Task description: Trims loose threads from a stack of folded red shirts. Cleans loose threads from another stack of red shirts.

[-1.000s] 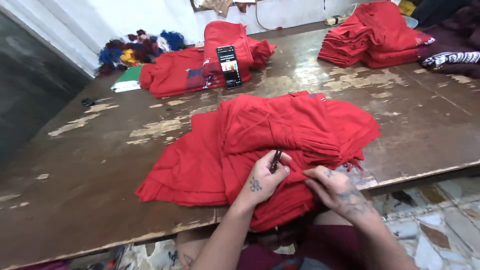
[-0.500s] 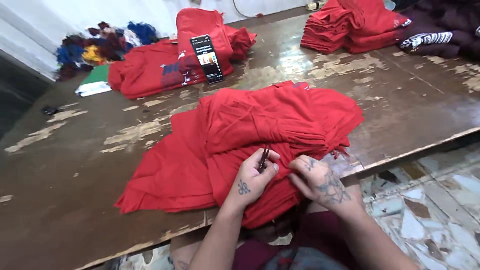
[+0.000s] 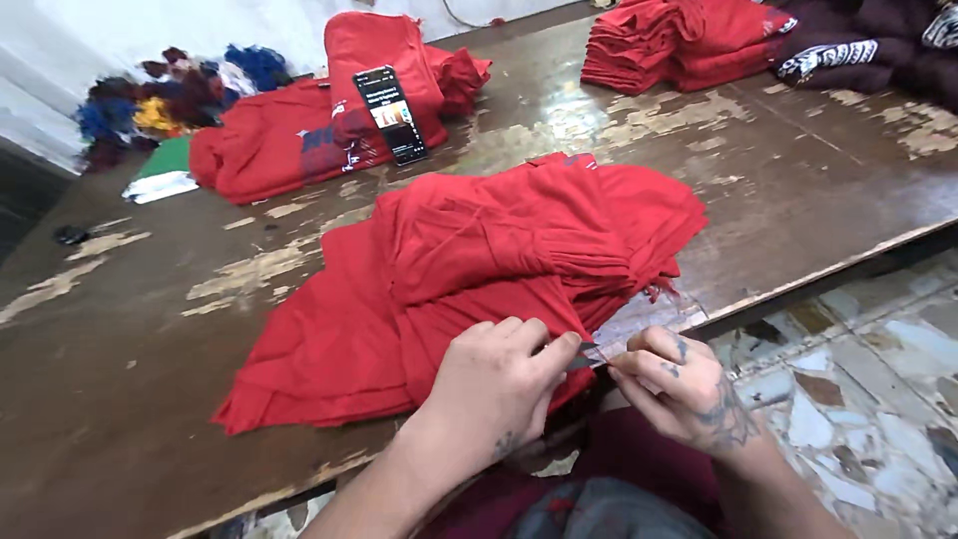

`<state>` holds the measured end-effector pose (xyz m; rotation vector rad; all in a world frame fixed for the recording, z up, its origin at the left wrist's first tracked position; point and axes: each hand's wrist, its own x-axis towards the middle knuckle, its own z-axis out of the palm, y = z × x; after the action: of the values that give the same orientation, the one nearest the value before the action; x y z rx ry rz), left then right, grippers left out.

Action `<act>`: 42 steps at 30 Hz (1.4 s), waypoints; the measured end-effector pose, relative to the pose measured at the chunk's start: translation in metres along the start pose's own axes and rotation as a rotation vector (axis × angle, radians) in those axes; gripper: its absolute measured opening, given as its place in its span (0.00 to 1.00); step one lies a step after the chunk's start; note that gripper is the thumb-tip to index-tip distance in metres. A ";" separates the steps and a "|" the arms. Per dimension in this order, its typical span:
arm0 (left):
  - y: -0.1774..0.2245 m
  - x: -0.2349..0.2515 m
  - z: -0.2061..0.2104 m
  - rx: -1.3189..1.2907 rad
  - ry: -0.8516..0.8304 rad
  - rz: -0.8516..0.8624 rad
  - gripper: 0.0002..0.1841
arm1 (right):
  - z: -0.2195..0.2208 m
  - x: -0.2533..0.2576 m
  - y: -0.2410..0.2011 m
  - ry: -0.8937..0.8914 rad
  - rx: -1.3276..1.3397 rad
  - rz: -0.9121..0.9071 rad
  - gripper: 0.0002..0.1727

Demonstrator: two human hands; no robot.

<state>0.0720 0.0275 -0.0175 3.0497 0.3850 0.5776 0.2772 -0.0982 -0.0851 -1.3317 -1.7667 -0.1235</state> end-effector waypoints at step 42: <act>-0.035 -0.055 -0.028 -0.380 0.012 -0.471 0.22 | 0.015 -0.011 -0.004 -0.076 0.224 -0.155 0.25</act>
<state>0.0041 0.0467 -0.0135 2.4737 0.8502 0.5590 0.2653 -0.1002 -0.0999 -1.0516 -1.8866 0.0394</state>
